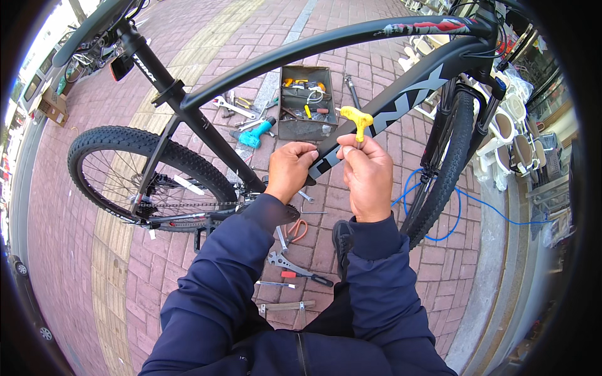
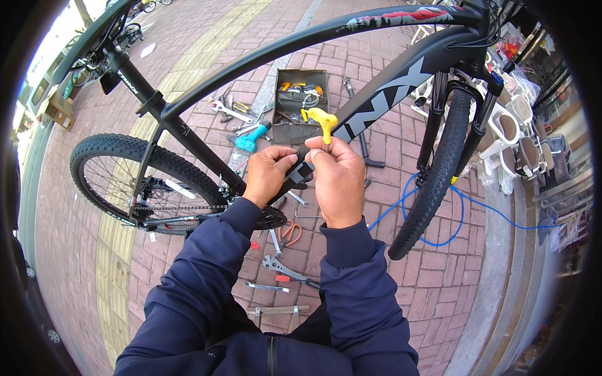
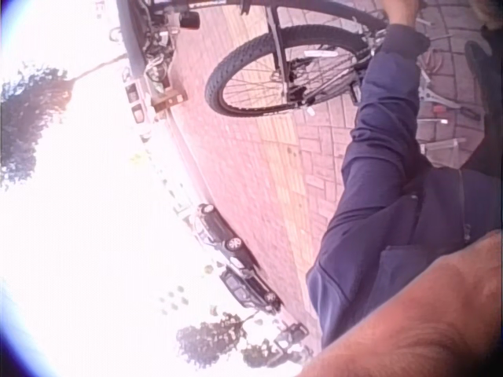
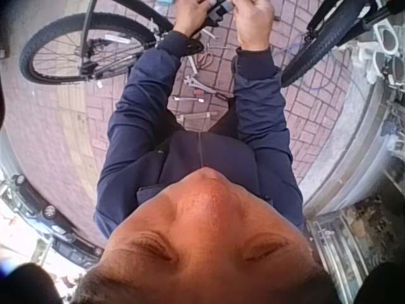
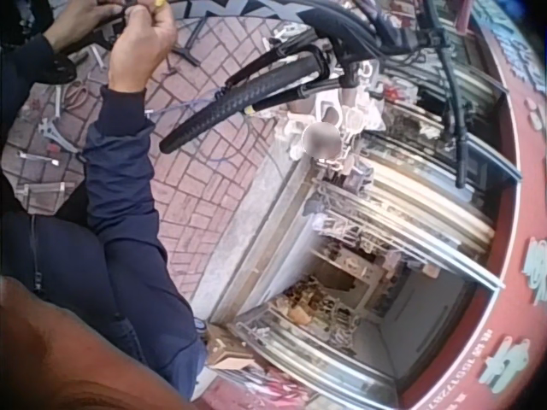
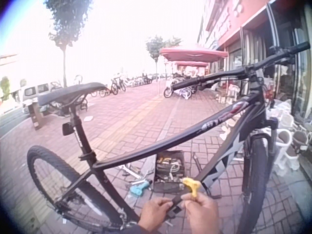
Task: The person uses a yellow T-handle hex key to tighten bolts on the crankset and chainring area of a black mountain bike. They rotate the crank arm and pedal to check the drivetrain while continuing to adjust fasteners on the bottom bracket area.
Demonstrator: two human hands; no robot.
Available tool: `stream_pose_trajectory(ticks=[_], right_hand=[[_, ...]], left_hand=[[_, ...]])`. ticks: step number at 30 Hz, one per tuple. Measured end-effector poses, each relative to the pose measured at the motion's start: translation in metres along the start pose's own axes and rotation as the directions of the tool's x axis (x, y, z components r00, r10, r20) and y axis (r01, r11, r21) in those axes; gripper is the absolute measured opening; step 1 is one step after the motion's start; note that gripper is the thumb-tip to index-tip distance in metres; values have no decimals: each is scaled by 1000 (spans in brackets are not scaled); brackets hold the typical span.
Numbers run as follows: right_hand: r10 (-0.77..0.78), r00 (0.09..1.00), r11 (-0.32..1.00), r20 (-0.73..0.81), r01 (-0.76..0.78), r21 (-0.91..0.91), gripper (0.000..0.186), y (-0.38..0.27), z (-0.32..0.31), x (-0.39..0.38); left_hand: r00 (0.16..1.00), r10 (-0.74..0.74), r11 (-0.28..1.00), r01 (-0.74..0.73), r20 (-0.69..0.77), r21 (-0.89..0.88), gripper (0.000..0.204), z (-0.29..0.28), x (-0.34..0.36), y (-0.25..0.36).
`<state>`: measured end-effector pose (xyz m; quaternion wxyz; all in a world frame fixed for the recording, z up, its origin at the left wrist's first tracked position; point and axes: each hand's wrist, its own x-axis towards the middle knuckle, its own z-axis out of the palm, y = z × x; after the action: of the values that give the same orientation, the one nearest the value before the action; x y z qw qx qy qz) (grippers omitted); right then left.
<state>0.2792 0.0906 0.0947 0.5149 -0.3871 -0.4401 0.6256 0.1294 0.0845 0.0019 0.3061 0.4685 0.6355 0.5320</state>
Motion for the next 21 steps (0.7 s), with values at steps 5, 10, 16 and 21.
stream_pose_trajectory(ticks=[5,10,16,21], right_hand=[[-2,1000,1000,-4,2,-18,16,-1,-1,0],[10,1000,1000,-16,-10,-21,18,-1,-2,0],[11,1000,999,14,-11,-35,19,-2,-2,-1],[2,1000,999,12,-1,-53,19,-1,-2,0]], left_hand=[[1000,-12,1000,12,-15,-15,20,-1,-1,4],[990,-142,988,142,2,-61,22,0,1,9],[991,-135,987,132,-24,-89,21,4,4,4],[998,-57,998,56,-23,-23,21,3,2,3]])
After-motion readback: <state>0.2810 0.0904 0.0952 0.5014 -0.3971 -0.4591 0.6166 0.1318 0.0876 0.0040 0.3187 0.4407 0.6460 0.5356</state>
